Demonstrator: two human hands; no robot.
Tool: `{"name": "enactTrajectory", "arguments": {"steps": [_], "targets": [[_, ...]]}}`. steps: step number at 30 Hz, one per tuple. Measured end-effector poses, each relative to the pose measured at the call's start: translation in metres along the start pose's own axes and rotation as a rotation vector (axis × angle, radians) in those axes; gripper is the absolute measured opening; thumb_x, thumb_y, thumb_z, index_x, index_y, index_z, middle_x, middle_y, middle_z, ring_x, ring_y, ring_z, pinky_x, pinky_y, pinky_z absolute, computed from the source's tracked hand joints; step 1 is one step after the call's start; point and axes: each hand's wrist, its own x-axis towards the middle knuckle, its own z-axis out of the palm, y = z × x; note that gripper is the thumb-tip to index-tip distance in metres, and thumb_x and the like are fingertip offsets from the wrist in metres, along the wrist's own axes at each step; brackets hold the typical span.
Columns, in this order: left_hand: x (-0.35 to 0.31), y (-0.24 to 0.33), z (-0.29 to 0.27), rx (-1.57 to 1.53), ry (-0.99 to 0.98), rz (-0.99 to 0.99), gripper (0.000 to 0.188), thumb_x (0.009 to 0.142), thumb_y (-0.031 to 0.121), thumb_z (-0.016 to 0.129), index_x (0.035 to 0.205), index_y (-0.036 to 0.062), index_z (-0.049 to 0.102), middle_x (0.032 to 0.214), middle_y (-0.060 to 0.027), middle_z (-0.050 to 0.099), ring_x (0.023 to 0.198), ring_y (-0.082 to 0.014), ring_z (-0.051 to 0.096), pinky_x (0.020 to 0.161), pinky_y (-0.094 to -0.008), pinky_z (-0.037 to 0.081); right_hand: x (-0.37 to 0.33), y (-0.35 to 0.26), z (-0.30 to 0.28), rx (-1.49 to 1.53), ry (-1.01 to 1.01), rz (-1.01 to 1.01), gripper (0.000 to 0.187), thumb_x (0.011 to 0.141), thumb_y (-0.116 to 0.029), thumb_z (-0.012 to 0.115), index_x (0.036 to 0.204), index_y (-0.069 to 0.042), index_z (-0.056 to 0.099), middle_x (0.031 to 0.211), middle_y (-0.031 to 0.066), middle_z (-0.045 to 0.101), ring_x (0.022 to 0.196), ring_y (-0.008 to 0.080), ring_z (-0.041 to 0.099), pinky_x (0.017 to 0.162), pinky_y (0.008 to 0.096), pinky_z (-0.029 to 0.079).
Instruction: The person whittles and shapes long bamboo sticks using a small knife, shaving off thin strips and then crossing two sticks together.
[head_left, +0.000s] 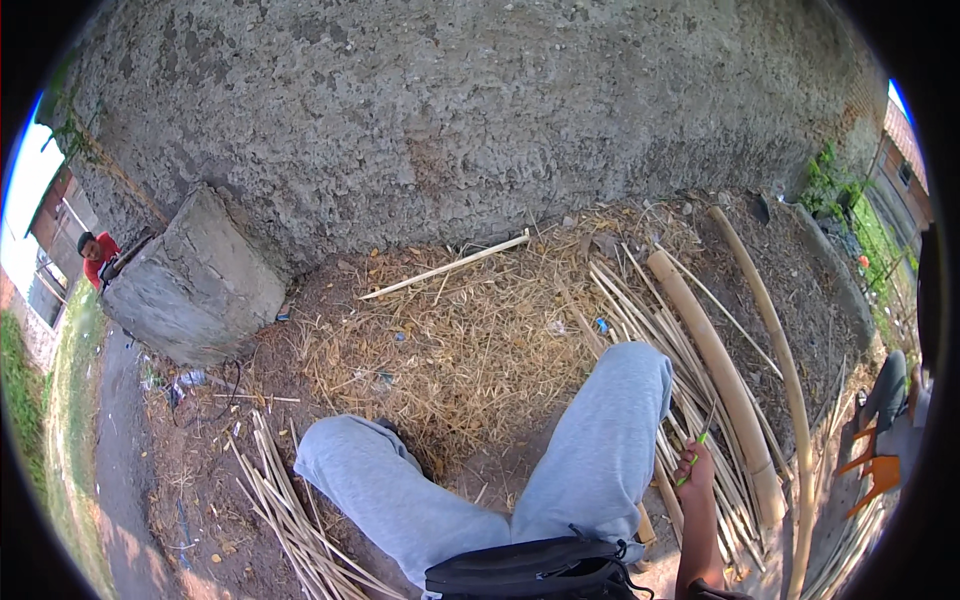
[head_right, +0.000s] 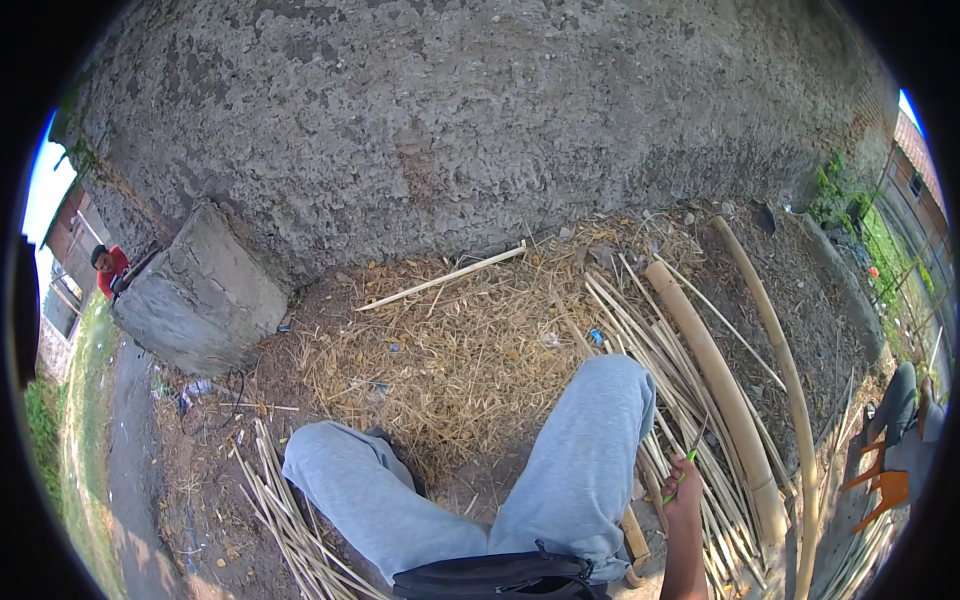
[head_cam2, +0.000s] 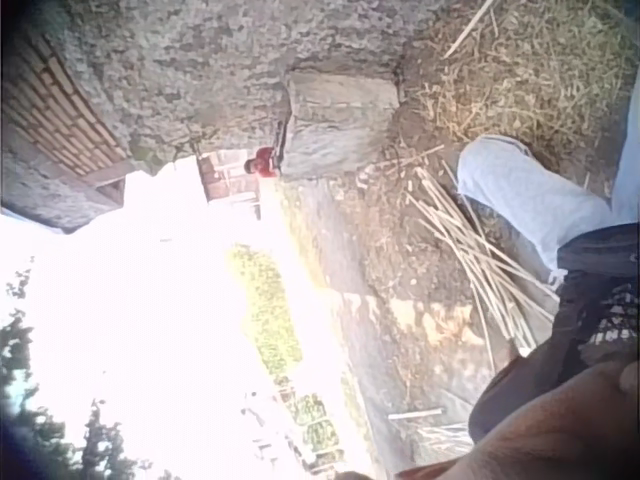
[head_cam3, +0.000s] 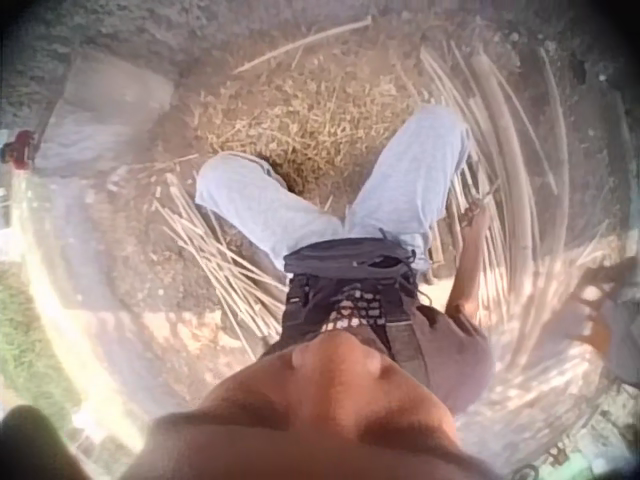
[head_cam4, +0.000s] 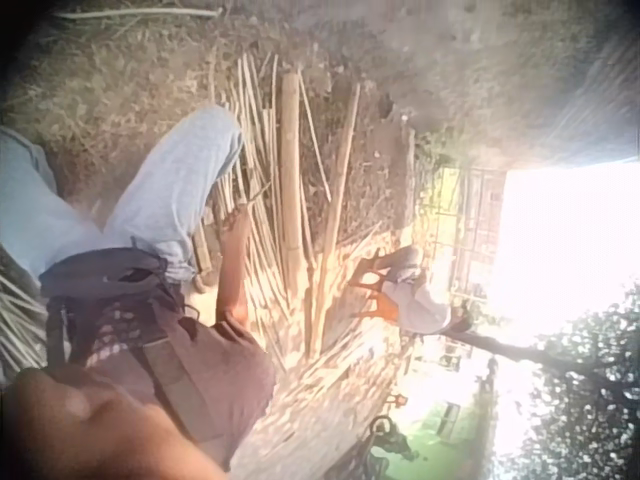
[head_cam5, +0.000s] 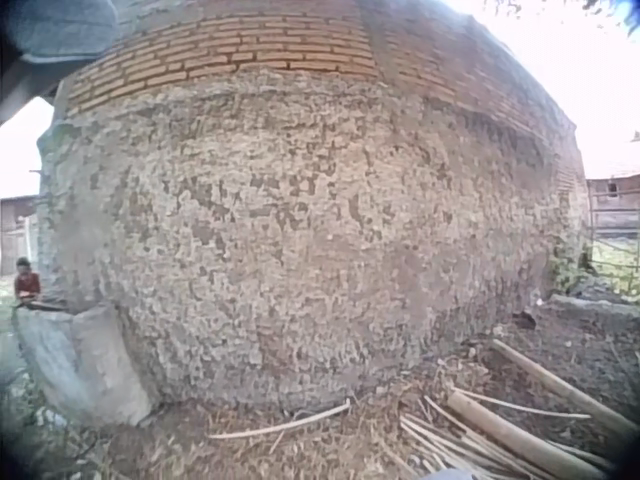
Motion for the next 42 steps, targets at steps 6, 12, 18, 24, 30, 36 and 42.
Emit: {"name": "enactTrajectory", "arguments": {"steps": [6, 12, 18, 24, 30, 36, 42], "targets": [[-0.041, -0.024, 0.017, 0.053, 0.002, -0.084, 0.056, 0.087, 0.051, 0.058, 0.105, -0.0016, 0.067, 0.096, -0.0254, 0.068, 0.086, -0.0352, 0.068, 0.068, -0.0467, 0.052, 0.037, -0.001, 0.000, -0.271, 0.092, 0.025, 0.013, 0.087, -0.028, 0.060, 0.084, -0.017, 0.054, 0.053, -0.0077, 0.032, 0.043, 0.0066, 0.031, 0.039, 0.0233, 0.024], [-0.065, -0.024, 0.021, 0.073, -0.038, -0.115, 0.051, 0.086, 0.050, 0.059, 0.101, 0.0020, 0.068, 0.092, -0.0237, 0.069, 0.084, -0.0331, 0.068, 0.066, -0.0446, 0.053, 0.144, 0.017, -0.022, -0.329, 0.045, -0.018, 0.029, 0.097, -0.040, 0.054, 0.086, -0.013, 0.058, 0.056, -0.0060, 0.035, 0.046, 0.0067, 0.032, 0.043, 0.0271, 0.031], [-0.032, -0.043, 0.029, 0.035, -0.266, 0.102, 0.054, 0.084, 0.056, 0.062, 0.109, 0.0081, 0.069, 0.093, -0.0197, 0.070, 0.085, -0.0304, 0.068, 0.072, -0.0457, 0.053, 0.203, 0.015, 0.003, -0.378, 0.051, -0.055, 0.028, 0.097, -0.038, 0.054, 0.087, -0.012, 0.059, 0.058, -0.0043, 0.037, 0.049, 0.0090, 0.034, 0.045, 0.0289, 0.032], [-0.051, -0.046, 0.021, -0.123, -0.215, -0.065, 0.050, 0.085, 0.042, 0.066, 0.118, 0.0043, 0.063, 0.074, -0.0154, 0.066, 0.064, -0.0234, 0.060, 0.057, -0.0380, 0.048, 0.221, -0.015, 0.050, -0.479, 0.100, -0.084, 0.027, 0.096, -0.036, 0.055, 0.087, -0.012, 0.059, 0.060, -0.0025, 0.039, 0.051, 0.0112, 0.036, 0.047, 0.0307, 0.033], [-0.070, -0.062, 0.015, -0.269, -0.366, -0.240, 0.049, 0.084, 0.034, 0.071, 0.122, 0.0043, 0.061, 0.070, -0.0134, 0.066, 0.055, -0.0197, 0.060, 0.049, -0.0343, 0.048, 0.221, -0.014, 0.061, -0.577, 0.104, -0.059, 0.025, 0.095, -0.034, 0.055, 0.088, -0.011, 0.060, 0.062, -0.0008, 0.041, 0.054, 0.0135, 0.039, 0.049, 0.0325, 0.034], [-0.077, -0.044, 0.006, -0.295, -0.414, -0.198, 0.045, 0.086, 0.026, 0.074, 0.122, 0.0033, 0.059, 0.072, -0.0135, 0.067, 0.060, -0.0195, 0.063, 0.050, -0.0338, 0.049, 0.219, 0.013, 0.037, -0.672, 0.135, 0.006, 0.024, 0.094, -0.032, 0.055, 0.088, -0.010, 0.060, 0.064, 0.0009, 0.044, 0.056, 0.0157, 0.041, 0.051, 0.0343, 0.036], [-0.070, -0.039, 0.003, -0.279, -0.372, -0.034, 0.040, 0.090, 0.024, 0.069, 0.121, 0.0015, 0.057, 0.082, -0.0160, 0.069, 0.068, -0.0215, 0.068, 0.058, -0.0325, 0.053, 0.215, 0.032, 0.028, -0.733, 0.145, 0.045, 0.023, 0.094, -0.030, 0.055, 0.089, -0.009, 0.061, 0.066, 0.0026, 0.046, 0.059, 0.0180, 0.043, 0.053, 0.0361, 0.037]]}}
